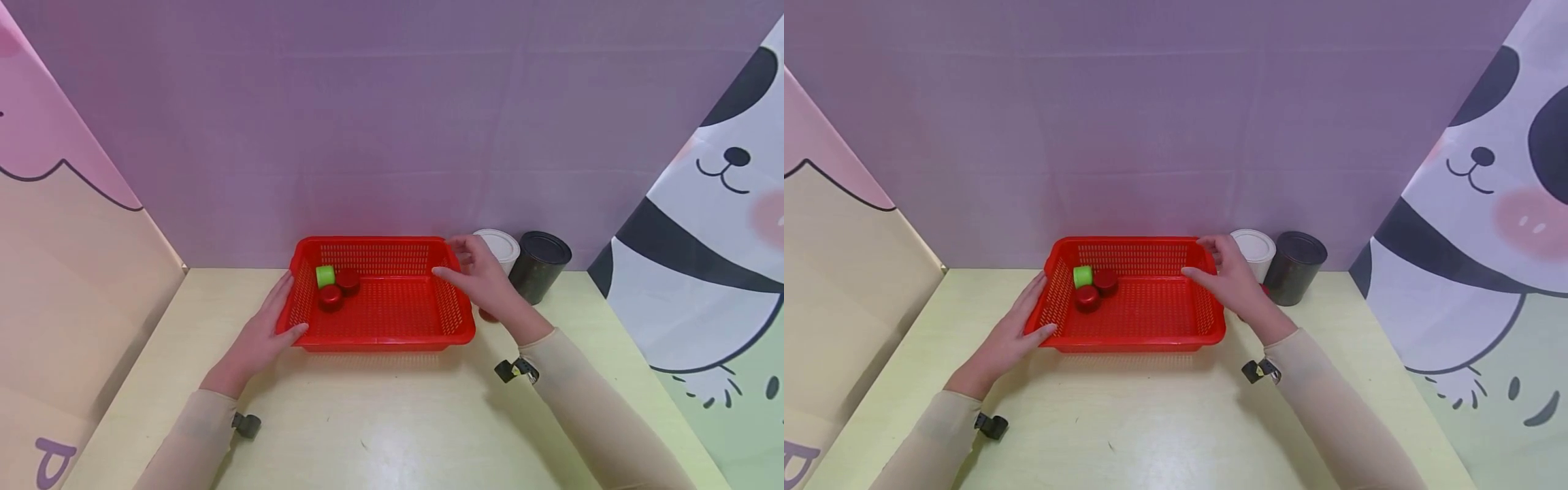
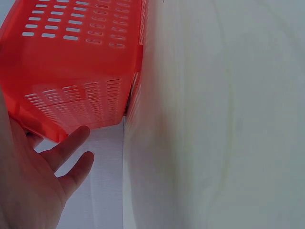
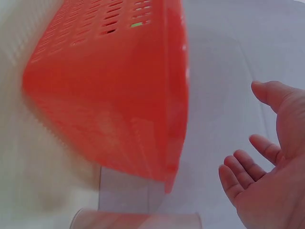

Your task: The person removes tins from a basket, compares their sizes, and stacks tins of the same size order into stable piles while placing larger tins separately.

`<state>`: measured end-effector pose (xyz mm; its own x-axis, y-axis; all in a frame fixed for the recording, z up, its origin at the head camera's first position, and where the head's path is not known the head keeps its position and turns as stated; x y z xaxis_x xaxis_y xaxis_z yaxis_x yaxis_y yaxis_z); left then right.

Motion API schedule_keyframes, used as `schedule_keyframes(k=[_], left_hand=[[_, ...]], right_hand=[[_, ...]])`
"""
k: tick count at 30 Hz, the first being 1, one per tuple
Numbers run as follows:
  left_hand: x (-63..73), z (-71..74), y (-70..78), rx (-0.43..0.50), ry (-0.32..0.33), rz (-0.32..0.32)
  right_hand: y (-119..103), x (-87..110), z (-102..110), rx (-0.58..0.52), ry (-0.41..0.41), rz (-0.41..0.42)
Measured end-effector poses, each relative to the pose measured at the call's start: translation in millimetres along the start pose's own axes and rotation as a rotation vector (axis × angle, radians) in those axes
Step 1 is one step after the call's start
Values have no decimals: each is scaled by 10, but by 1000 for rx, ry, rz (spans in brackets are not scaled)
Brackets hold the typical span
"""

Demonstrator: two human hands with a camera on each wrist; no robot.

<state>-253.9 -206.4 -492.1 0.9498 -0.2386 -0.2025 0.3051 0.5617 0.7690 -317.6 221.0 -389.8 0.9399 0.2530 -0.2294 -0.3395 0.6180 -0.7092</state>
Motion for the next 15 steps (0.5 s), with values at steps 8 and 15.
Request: schedule_keyframes(k=[8,15], left_hand=[[9,-3,13,6,1,-6],[5,1,22,3,-1,1]], right_hand=[[-225,-146,-161,2,-86,19],[-377,-302,-298,60,-156,107]])
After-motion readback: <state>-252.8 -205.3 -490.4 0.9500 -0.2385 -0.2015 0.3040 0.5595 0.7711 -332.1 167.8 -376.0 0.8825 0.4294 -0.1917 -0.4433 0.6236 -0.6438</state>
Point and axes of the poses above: each hand's wrist, its own x-axis away from the middle knuckle, its own z-axis out of the back of the hand, y = z × x, the point moved 3 cm from there along -x, towards the middle knuckle, and after that the axes turned 7 degrees about x, right-handed, at the moved point
